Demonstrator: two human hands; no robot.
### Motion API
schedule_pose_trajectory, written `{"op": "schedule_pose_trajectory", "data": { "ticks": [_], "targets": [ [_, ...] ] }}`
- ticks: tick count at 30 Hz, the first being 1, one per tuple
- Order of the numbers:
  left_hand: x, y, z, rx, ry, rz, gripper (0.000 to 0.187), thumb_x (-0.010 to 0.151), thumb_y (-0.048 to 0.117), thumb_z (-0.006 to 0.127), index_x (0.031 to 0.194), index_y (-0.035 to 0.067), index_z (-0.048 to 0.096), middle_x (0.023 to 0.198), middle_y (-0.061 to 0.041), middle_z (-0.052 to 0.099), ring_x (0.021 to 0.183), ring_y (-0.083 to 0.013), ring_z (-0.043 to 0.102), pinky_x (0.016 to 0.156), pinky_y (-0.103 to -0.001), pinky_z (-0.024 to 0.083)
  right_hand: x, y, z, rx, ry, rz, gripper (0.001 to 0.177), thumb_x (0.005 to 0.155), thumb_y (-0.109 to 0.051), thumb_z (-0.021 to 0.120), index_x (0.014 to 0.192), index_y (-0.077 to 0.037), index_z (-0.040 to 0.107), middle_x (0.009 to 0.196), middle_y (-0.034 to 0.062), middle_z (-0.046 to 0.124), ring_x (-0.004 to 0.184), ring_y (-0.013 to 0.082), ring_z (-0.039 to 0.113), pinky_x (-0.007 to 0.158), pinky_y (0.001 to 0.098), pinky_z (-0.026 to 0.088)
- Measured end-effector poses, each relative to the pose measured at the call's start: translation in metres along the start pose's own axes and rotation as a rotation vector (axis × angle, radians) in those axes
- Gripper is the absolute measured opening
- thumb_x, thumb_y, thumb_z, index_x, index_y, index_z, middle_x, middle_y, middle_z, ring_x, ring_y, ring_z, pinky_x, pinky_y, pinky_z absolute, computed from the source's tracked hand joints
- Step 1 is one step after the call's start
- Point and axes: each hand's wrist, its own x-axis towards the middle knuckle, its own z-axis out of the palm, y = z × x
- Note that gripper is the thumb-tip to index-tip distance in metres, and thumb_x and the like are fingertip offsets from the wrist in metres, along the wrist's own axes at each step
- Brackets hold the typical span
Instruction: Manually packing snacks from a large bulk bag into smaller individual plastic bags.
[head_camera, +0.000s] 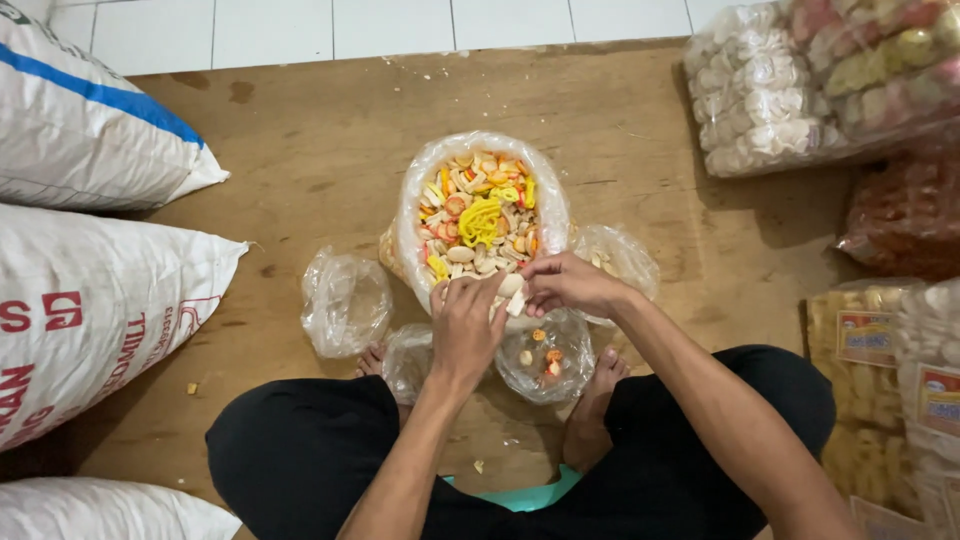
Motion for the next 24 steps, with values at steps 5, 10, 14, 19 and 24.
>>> {"op": "schedule_pose_trajectory", "data": {
  "ticks": [5,10,14,19,24],
  "targets": [
    [0.004,0.001,-0.004,0.021,0.037,0.024,0.031,0.089,0.026,0.075,0.120,0.027,0.073,0.098,0.006,0.073,0.104,-0.0158,0.063,0.108,-0.052,0.038,-0.009,-0.012,0.006,0.015,0.005,0.014,0.020,0.085,0.004,0.063,0.104,0.005,0.071,0.080,0.0155,0.066,0.068,0.0287,0.075,0.066,0.0357,0.066],
    [0.006,0.006,-0.014,-0.042,0.061,-0.002,0.028,0.090,0.020,0.077,0.118,0.022,0.074,0.094,0.003,0.075,0.100,-0.0186,0.066,0.108,-0.054,0.039,-0.001,-0.013,0.001,-0.126,0.017,-0.057,0.027,0.085,0.005,0.061,0.109,0.006,0.073,0.087,0.0154,0.064,0.068,0.0267,0.075,0.065,0.0350,0.066],
    [0.003,-0.001,-0.013,0.000,0.086,0.009,0.025,0.085,0.020,0.079,0.109,0.021,0.071,0.087,0.003,0.073,0.100,-0.0188,0.066,0.107,-0.053,0.040,0.000,-0.011,0.004,-0.363,0.008,-0.201,0.032,0.084,0.006,0.063,0.113,0.003,0.076,0.091,0.0172,0.065,0.073,0.0269,0.075,0.072,0.0385,0.067],
    [0.004,-0.004,-0.012,0.012,0.067,-0.011,0.020,0.082,0.016,0.079,0.099,0.022,0.070,0.088,0.003,0.072,0.102,-0.0193,0.065,0.108,-0.053,0.040,-0.003,-0.017,0.014,-0.428,0.087,-0.279,0.034,0.087,0.003,0.066,0.119,-0.004,0.077,0.085,0.0184,0.070,0.071,0.0271,0.076,0.070,0.0355,0.066],
    [0.004,-0.010,-0.004,0.034,-0.016,-0.067,0.016,0.081,0.015,0.076,0.091,0.023,0.066,0.093,0.004,0.070,0.109,-0.0208,0.062,0.107,-0.054,0.040,0.003,-0.011,0.015,-0.711,0.142,-0.364,0.048,0.080,-0.004,0.082,0.125,-0.018,0.077,0.098,0.0208,0.074,0.085,0.0296,0.075,0.077,0.0342,0.065]
  ]
}}
